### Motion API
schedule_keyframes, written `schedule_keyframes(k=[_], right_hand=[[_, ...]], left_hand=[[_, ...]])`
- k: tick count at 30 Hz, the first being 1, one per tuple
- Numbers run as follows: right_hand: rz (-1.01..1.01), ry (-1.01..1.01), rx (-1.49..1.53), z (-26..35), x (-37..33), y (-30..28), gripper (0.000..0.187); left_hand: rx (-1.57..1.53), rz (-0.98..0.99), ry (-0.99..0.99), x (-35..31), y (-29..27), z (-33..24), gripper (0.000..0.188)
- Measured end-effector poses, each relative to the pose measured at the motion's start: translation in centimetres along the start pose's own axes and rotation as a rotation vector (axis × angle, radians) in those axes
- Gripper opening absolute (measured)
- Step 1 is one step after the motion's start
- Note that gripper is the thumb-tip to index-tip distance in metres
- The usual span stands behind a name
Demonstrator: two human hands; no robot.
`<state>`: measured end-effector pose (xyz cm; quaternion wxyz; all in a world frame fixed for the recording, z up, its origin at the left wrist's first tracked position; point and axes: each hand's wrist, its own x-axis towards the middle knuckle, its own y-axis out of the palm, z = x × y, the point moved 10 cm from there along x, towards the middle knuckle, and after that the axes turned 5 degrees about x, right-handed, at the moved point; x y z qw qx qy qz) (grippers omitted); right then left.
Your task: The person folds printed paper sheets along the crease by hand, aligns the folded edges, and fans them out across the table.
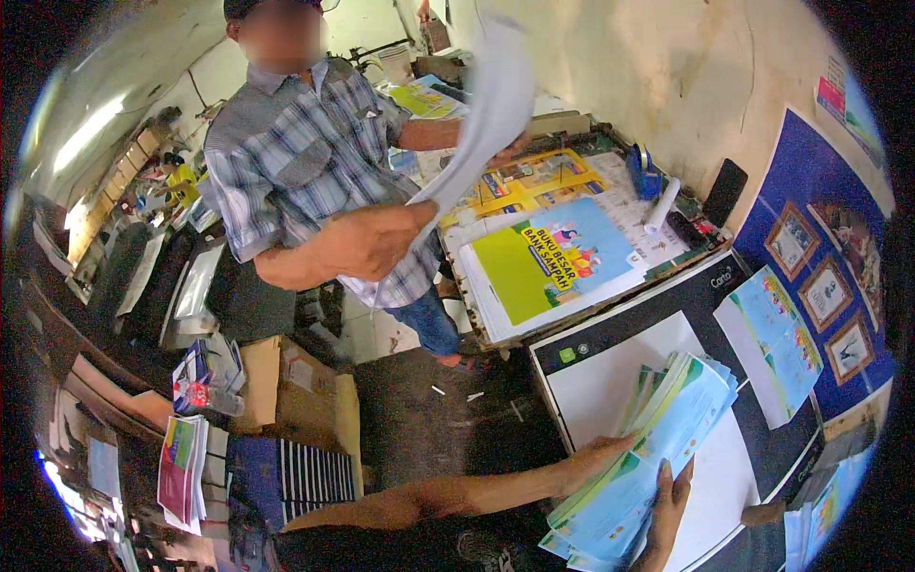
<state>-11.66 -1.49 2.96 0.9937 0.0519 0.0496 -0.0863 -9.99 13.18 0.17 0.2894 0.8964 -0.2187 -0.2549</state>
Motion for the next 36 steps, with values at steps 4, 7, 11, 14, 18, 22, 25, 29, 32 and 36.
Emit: schedule_keyframes(k=[4, 7, 11, 14, 18, 22, 25, 29, 32, 36], right_hand=[[0.065, 0.056, 0.043, 1.4, -0.2, 2.0, 0.066], [-0.019, 0.040, -0.027, -0.9, 0.1, -0.3, 0.066], [-0.030, 0.198, -0.023, -0.5, -0.4, -0.3, 0.068], [-0.003, 0.171, 0.000, -2.0, -0.1, -0.5, 0.067], [-0.149, -0.448, -0.753, 2.5, -0.8, 0.7, 0.064], [0.019, -0.485, -1.316, 2.7, -1.1, 3.4, 0.066], [0.038, -0.470, -1.051, -0.7, 0.7, 0.4, 0.063], [0.223, -0.030, 0.421, -4.6, 2.5, -1.0, 0.065], [0.118, 0.010, 0.135, -1.5, 0.5, 0.3, 0.068], [0.067, 0.014, -0.185, -0.1, 0.4, 1.1, 0.069]], left_hand=[[0.077, -0.033, -0.003, 0.3, -2.0, 0.9, 0.050], [0.165, -0.060, 0.046, 0.5, -3.4, 0.7, 0.047], [0.190, -0.252, 0.115, -2.1, -7.2, -2.9, 0.045], [-0.076, -0.287, 0.090, -5.7, -8.4, -6.1, 0.042], [-0.013, -0.306, 0.175, -7.4, -9.5, -8.3, 0.043], [0.029, -0.248, 0.098, -5.6, -8.7, -5.6, 0.045], [0.127, -0.224, 0.094, -1.4, -8.1, -1.1, 0.044], [0.304, -0.162, 0.111, 0.6, -4.8, 1.0, 0.044], [0.164, -0.056, 0.063, -0.1, -2.4, 0.2, 0.046], [0.016, 0.044, -0.011, -0.2, -0.4, 0.2, 0.049]])
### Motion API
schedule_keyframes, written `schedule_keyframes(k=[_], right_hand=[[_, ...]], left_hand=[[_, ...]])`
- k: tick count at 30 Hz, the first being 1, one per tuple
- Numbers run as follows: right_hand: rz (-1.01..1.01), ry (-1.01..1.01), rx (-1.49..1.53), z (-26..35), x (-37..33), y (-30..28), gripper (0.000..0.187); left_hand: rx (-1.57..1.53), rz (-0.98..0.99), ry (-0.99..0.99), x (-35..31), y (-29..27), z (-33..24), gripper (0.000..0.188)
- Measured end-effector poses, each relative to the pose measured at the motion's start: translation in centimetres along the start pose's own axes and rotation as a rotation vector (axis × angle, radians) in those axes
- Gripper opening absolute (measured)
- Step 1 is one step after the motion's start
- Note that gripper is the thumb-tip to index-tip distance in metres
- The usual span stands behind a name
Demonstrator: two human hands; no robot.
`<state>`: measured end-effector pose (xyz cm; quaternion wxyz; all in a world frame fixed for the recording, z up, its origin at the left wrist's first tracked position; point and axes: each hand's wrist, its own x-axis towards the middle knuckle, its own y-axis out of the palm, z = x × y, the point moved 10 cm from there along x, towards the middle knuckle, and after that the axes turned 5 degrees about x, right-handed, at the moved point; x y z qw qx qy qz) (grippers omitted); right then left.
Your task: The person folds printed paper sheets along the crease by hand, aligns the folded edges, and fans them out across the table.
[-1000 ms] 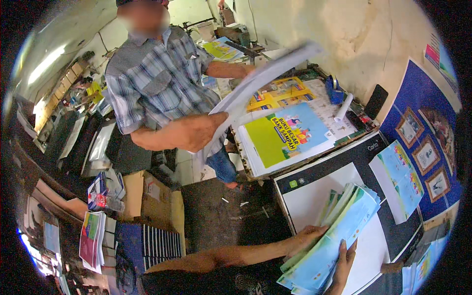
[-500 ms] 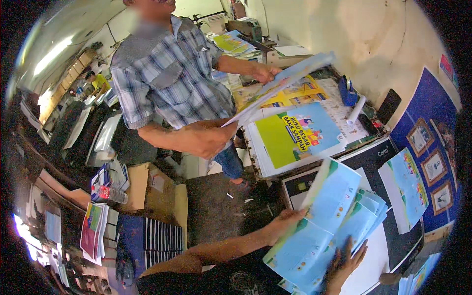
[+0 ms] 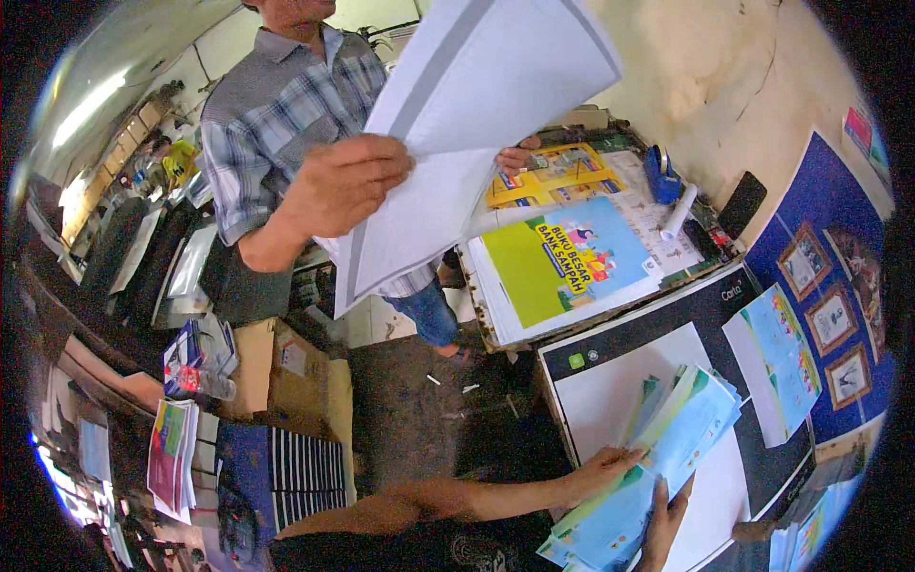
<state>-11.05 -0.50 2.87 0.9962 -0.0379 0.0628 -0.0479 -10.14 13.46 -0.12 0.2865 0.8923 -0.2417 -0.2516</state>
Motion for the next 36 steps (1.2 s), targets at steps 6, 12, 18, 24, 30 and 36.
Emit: schedule_keyframes(k=[6, 12, 18, 24, 30, 36], right_hand=[[-0.042, 0.147, 0.179, -0.3, -0.9, 0.1, 0.072], [-0.063, 0.169, 0.210, -1.7, -1.3, -1.2, 0.072], [-0.030, 0.126, 0.253, -1.7, -1.1, -1.3, 0.070], [-0.088, 0.122, 0.206, -1.5, -1.0, -1.7, 0.068], [-0.234, -0.395, -0.351, 4.6, -1.4, -1.1, 0.076], [-0.132, -0.364, -0.724, 1.6, -0.7, -0.9, 0.075]], left_hand=[[-0.071, 0.005, -0.003, -0.4, 0.6, -0.4, 0.055], [0.009, -0.020, -0.001, 0.4, 0.0, 0.5, 0.056], [0.224, -0.070, 0.068, 0.8, -1.5, 0.7, 0.052], [0.326, -0.268, 0.195, -1.7, -6.5, -3.9, 0.050], [0.007, -0.419, 0.158, -6.2, -10.1, -8.9, 0.048], [0.117, -0.287, 0.179, -3.2, -5.4, -5.6, 0.044]])
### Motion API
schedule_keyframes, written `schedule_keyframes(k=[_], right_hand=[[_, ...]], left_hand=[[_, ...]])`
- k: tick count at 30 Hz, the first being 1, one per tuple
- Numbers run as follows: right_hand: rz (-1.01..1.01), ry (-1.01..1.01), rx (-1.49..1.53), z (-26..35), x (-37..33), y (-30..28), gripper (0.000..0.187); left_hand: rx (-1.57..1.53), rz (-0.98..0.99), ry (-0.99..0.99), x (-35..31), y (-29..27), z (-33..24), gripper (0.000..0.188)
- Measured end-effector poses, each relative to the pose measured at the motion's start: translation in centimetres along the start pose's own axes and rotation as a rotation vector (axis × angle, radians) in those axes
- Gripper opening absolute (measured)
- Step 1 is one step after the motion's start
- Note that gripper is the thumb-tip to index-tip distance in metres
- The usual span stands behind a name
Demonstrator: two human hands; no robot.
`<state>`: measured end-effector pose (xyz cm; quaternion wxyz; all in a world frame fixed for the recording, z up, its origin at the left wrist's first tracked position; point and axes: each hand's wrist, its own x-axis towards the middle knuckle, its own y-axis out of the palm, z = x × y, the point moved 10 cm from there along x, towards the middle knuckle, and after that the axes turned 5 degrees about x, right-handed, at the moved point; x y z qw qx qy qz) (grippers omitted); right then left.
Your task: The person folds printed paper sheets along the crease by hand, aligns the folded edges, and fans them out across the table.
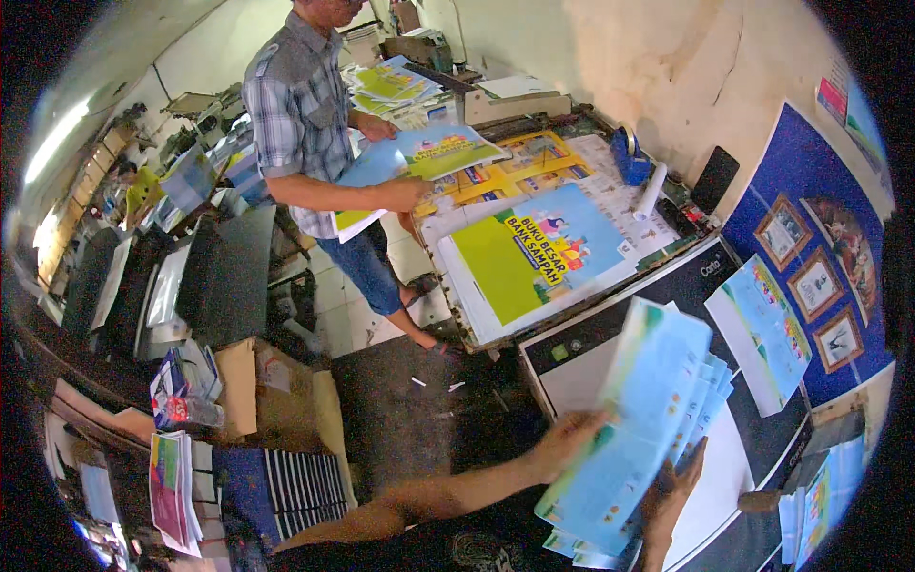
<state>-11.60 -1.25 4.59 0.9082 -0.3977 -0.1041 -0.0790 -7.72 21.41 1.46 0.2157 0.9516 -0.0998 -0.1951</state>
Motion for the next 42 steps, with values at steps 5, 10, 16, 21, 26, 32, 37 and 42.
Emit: schedule_keyframes(k=[5, 10, 16, 21, 26, 32, 37, 42], right_hand=[[0.089, 0.550, 1.310, -5.4, -1.2, 3.2, 0.079], [-0.108, 0.611, 0.702, -4.4, -2.8, 0.0, 0.061], [0.035, 0.310, 0.716, 3.9, 1.4, 0.6, 0.059], [0.028, 0.314, 0.579, 0.7, 1.0, 0.5, 0.062], [0.080, 0.351, 0.717, 1.8, 0.8, 0.8, 0.065], [0.070, 0.347, 0.652, 2.1, 0.5, 0.5, 0.064], [0.051, 0.324, 0.619, 1.3, 0.4, 0.3, 0.062], [-0.044, 0.161, 0.250, 1.1, 0.5, -0.9, 0.070]], left_hand=[[0.008, 0.185, -0.062, 1.2, 5.6, 3.7, 0.044], [0.212, 0.088, 0.013, 1.9, 5.3, 7.0, 0.049], [0.225, 0.095, 0.098, 0.8, 3.9, 3.4, 0.051], [-0.057, 0.128, -0.150, 0.7, 4.4, 4.8, 0.051], [-0.110, 0.181, -0.121, 1.1, 4.3, 6.1, 0.050], [0.078, 0.141, -0.031, 0.3, 3.3, 4.0, 0.051], [0.002, 0.003, 0.081, 0.3, 1.8, 3.2, 0.049], [0.001, -0.098, -0.055, -1.1, -3.9, 0.9, 0.043]])
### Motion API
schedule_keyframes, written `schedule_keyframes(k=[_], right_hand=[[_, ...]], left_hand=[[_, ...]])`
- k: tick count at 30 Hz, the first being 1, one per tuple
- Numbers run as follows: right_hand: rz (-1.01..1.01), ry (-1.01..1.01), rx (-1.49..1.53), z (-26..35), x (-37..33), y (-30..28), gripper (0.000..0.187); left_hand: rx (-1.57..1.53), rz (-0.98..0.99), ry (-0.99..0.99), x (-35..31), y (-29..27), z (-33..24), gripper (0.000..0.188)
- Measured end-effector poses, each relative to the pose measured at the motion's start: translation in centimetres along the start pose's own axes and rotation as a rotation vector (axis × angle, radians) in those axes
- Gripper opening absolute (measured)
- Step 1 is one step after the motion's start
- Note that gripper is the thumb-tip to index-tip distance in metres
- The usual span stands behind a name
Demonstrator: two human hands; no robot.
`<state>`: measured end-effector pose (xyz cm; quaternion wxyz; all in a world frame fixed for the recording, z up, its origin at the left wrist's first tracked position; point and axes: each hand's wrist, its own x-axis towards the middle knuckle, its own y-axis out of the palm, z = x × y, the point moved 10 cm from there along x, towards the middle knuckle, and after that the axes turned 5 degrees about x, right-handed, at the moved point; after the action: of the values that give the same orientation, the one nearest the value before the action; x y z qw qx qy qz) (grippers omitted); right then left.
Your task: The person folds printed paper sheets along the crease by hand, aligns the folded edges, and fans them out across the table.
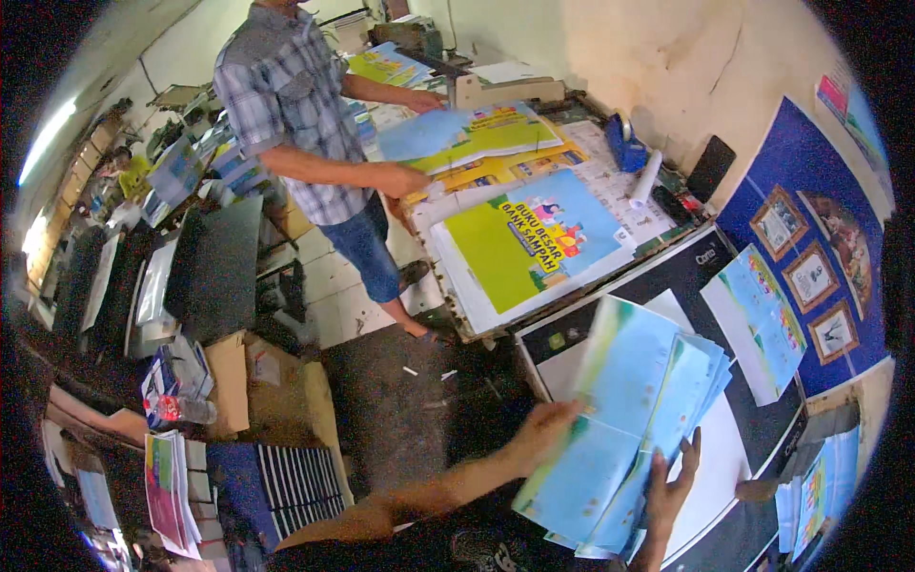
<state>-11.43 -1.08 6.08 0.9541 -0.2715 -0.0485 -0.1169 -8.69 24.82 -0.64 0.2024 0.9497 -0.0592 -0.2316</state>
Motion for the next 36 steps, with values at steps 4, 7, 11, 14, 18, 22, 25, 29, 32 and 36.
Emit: schedule_keyframes(k=[4, 7, 11, 14, 18, 22, 25, 29, 32, 36], right_hand=[[-0.068, -0.178, -0.517, 1.9, -0.1, 0.7, 0.058], [0.058, -0.186, -0.702, 1.1, -0.9, 2.2, 0.050], [0.126, -0.069, -0.446, 1.0, -0.2, 1.6, 0.052], [0.121, 0.194, 0.457, -2.3, 0.0, 0.2, 0.076], [0.193, 0.000, 0.227, 0.2, 1.2, 1.7, 0.074], [0.155, 0.089, 0.201, 1.1, 1.5, 1.0, 0.058], [0.164, 0.086, 0.201, -0.1, 1.1, 0.1, 0.055], [0.162, 0.098, 0.314, 0.2, 0.7, 0.0, 0.046], [0.159, 0.170, 0.465, 0.8, 0.5, 0.1, 0.047], [0.124, 0.181, 0.483, 0.7, 0.3, 0.0, 0.050]], left_hand=[[-0.196, 0.006, 0.040, -1.9, -2.9, -2.8, 0.035], [-0.111, 0.002, 0.008, -1.2, -1.7, -1.9, 0.035], [-0.116, 0.056, 0.034, 0.9, 3.1, 1.2, 0.038], [-0.006, 0.233, -0.089, 1.2, 8.5, 2.7, 0.044], [-0.185, 0.232, -0.139, 1.9, 6.3, 6.2, 0.052], [-0.352, 0.303, -0.191, 1.2, 8.3, 3.5, 0.052], [-0.381, 0.325, -0.229, 1.1, 10.1, 3.9, 0.052], [-0.351, 0.350, -0.222, 0.2, 10.2, 4.2, 0.052], [-0.259, 0.114, -0.156, 0.4, 7.9, 4.5, 0.047], [0.382, 0.001, 0.198, -1.1, 6.7, 1.5, 0.038]])
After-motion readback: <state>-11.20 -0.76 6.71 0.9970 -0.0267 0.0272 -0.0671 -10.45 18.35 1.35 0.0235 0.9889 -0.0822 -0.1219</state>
